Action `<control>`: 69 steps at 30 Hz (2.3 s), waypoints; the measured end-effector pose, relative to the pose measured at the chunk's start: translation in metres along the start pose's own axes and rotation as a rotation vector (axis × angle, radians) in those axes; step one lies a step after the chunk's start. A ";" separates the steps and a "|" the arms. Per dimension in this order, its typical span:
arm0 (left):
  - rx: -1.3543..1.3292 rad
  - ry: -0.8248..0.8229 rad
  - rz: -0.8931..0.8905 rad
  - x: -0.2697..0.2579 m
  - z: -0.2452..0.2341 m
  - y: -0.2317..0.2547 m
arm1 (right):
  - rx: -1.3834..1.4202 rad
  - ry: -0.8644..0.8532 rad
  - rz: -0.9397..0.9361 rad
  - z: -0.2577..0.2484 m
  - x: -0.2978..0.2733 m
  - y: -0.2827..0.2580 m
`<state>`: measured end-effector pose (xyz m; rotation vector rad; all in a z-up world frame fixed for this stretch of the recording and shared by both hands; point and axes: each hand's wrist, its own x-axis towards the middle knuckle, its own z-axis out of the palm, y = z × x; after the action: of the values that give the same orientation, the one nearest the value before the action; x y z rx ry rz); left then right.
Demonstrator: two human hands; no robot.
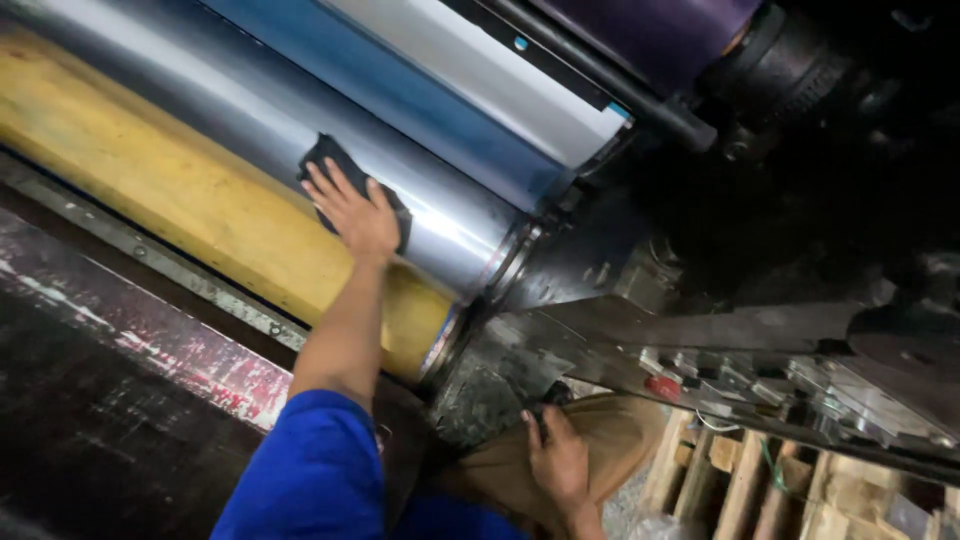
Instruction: Cleaning the rollers of an industrial printing press with a cloth and adjusting machine controls.
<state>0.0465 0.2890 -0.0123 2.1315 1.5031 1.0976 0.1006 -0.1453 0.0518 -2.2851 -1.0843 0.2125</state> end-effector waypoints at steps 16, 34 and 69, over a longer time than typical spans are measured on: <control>-0.075 -0.653 0.799 -0.094 -0.021 0.047 | -0.128 -0.010 0.112 0.003 0.002 -0.004; -0.021 -0.298 0.260 -0.039 -0.024 0.081 | -0.093 -0.015 0.018 -0.003 0.010 -0.013; -0.071 -0.525 0.538 -0.025 -0.025 0.023 | -0.153 -0.030 0.072 -0.010 -0.018 0.017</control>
<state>0.0395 0.2534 0.0085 2.5724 0.6672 0.6264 0.1034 -0.1714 0.0482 -2.4668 -1.0667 0.2000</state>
